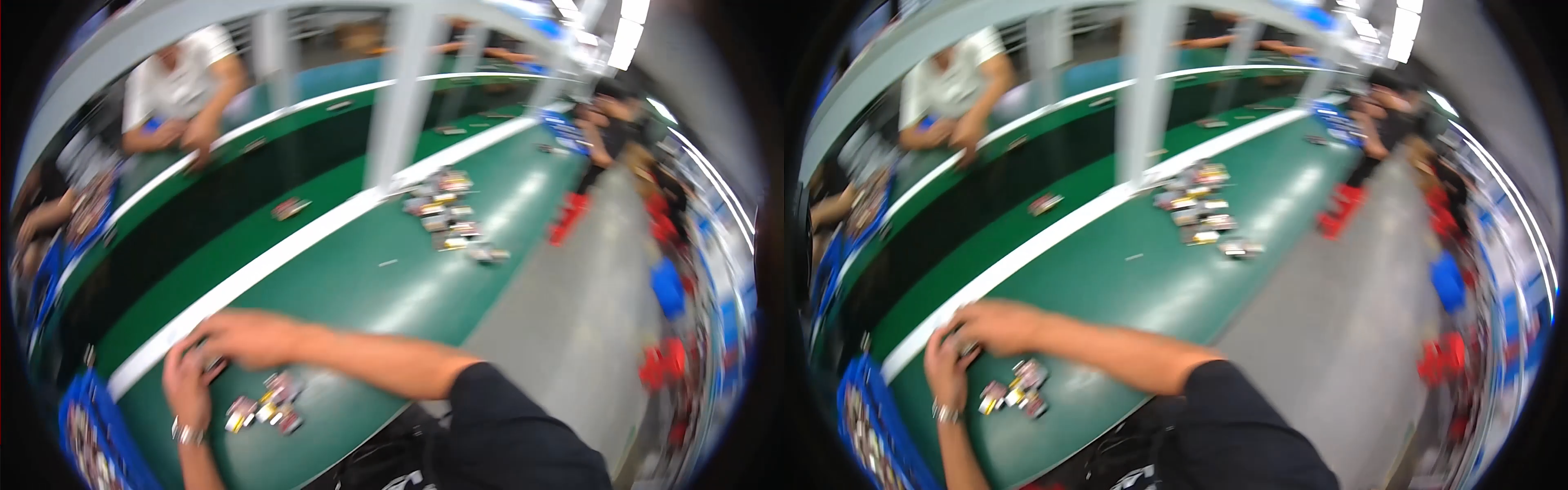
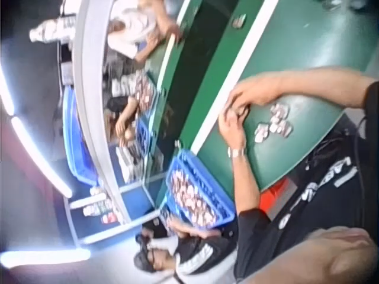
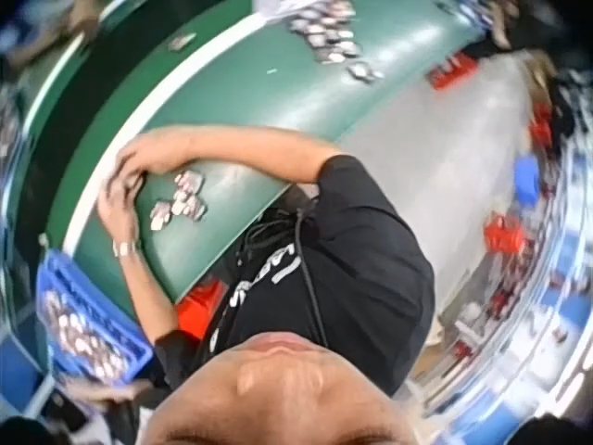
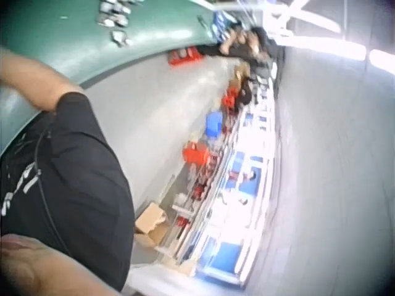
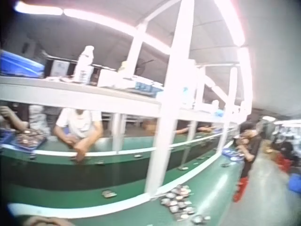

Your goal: Assembling small electronic components on a factory production line.

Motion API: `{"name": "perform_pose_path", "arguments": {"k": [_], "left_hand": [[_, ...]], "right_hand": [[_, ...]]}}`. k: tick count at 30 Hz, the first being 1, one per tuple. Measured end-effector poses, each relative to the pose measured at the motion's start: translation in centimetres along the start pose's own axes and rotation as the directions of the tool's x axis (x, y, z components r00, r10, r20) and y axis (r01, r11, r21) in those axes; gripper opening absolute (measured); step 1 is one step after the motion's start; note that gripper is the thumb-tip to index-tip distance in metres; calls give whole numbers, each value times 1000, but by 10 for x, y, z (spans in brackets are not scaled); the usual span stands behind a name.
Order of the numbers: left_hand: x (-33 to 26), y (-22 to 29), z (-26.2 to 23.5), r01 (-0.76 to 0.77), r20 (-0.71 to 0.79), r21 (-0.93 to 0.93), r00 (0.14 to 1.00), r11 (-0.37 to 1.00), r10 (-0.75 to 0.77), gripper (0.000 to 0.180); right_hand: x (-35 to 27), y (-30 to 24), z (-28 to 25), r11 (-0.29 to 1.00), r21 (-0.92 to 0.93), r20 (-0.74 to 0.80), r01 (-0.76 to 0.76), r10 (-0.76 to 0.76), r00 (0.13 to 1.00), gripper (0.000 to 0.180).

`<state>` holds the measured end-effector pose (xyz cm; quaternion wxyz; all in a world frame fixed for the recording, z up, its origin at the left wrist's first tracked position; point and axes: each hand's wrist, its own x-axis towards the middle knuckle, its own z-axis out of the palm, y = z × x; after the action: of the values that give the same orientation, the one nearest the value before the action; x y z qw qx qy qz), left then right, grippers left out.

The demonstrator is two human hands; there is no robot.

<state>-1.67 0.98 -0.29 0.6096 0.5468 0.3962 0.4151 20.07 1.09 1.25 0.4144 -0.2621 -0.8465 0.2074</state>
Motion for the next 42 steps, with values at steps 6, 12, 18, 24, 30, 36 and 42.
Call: {"name": "perform_pose_path", "arguments": {"k": [6,12,18,24,30,36,42], "left_hand": [[11,-4,12,14,128,-94,992,996,-2,30],[0,7,3,28,146,-14,989,1000,-26,28],[3,7,5,23,176,-69,984,997,-11,29],[5,3,-2,42,226,-205,974,978,6,33],[5,3,-2,33,228,-167,974,985,6,39],[3,5,-2,39,242,-103,970,994,-13,38],[4,4,-1,26,251,-126,968,992,6,36]], "right_hand": [[-5,1,-18,982,-163,92,-95,111,989,22],[4,-3,1,974,-43,80,-220,223,971,14],[4,-5,5,969,-44,38,-243,245,969,9],[3,-3,13,951,75,-61,-299,304,951,7],[0,-5,17,926,164,-127,-339,361,924,8],[-1,-3,10,898,265,-40,-352,375,926,10],[-4,-2,9,855,357,16,-375,396,918,13]]}}
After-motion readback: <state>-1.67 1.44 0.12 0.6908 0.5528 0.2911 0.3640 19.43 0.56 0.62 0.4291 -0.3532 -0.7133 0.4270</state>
